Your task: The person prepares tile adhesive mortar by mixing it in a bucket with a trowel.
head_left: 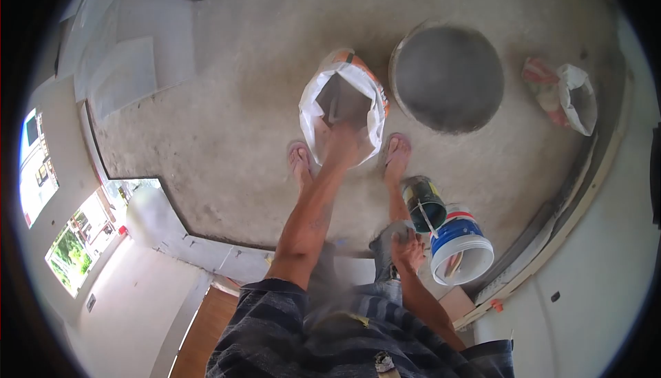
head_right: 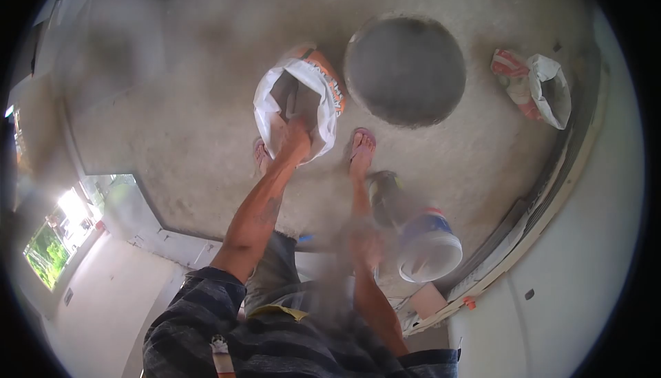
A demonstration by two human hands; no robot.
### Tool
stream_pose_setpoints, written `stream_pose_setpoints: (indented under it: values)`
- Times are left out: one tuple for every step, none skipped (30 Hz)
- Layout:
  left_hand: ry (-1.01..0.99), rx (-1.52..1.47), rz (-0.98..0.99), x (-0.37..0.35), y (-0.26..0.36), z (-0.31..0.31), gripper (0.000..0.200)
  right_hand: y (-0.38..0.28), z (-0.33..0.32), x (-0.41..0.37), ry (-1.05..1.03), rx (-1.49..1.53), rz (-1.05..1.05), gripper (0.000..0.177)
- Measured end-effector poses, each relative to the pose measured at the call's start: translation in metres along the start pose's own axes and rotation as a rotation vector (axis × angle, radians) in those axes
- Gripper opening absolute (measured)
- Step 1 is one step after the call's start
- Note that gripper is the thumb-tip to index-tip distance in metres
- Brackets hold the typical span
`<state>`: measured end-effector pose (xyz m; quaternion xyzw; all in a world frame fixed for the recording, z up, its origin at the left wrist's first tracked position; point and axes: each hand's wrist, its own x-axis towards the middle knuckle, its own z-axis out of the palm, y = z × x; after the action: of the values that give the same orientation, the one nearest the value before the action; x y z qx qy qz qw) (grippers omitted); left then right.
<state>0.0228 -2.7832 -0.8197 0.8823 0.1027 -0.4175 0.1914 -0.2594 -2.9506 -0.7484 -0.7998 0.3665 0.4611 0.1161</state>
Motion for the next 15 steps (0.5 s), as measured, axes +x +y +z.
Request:
stream_pose_setpoints:
  values:
    - [-0.035, 0.042, 0.027, -0.009, 0.009, -0.019, 0.041, 0.001, 0.000, 0.005, 0.026, -0.017, -0.005, 0.057]
    - [0.046, 0.043, 0.058, -0.009, 0.012, -0.019, 0.037, 0.001, -0.005, 0.007, 0.050, -0.041, -0.030, 0.056]
    - [0.127, 0.046, 0.088, -0.009, 0.015, -0.019, 0.033, -0.004, -0.013, 0.007, 0.076, -0.066, -0.056, 0.056]
    - [0.318, 0.015, 0.117, -0.001, 0.008, 0.000, 0.028, -0.007, -0.021, 0.005, 0.094, -0.093, -0.082, 0.055]
    - [0.368, 0.014, 0.109, 0.004, 0.002, 0.010, 0.025, -0.010, -0.031, 0.004, 0.080, -0.062, -0.069, 0.055]
    - [0.419, 0.013, 0.101, 0.010, -0.003, 0.019, 0.024, -0.016, -0.042, 0.004, 0.066, -0.032, -0.057, 0.055]
    - [0.332, 0.037, 0.065, 0.016, -0.007, 0.020, 0.024, -0.021, -0.043, 0.003, 0.053, -0.024, -0.041, 0.055]
    - [0.255, 0.003, 0.030, 0.019, -0.009, 0.022, 0.027, -0.026, -0.044, 0.003, 0.040, -0.017, -0.025, 0.054]
    - [0.178, -0.029, -0.008, 0.021, -0.009, 0.022, 0.030, -0.026, -0.044, 0.003, 0.033, -0.039, 0.000, 0.054]
    - [0.111, -0.116, -0.038, 0.023, -0.008, 0.022, 0.037, -0.024, -0.043, 0.006, 0.030, -0.061, 0.031, 0.054]
    - [0.040, -0.202, -0.073, 0.023, -0.008, 0.024, 0.044, -0.017, -0.039, 0.009, 0.016, -0.065, 0.027, 0.054]
    - [-0.007, -0.203, -0.099, 0.025, -0.007, 0.025, 0.045, -0.009, -0.033, 0.012, -0.001, -0.071, 0.020, 0.054]
    - [-0.042, -0.204, -0.121, 0.034, -0.006, 0.022, 0.045, -0.005, -0.027, 0.017, -0.010, -0.070, 0.006, 0.055]
    - [-0.068, -0.204, -0.134, 0.047, -0.006, 0.016, 0.045, -0.002, -0.029, 0.013, -0.003, -0.035, -0.069, 0.056]
    - [-0.059, -0.200, -0.062, 0.057, -0.001, 0.009, 0.045, -0.001, -0.028, 0.019, 0.004, -0.047, -0.079, 0.057]
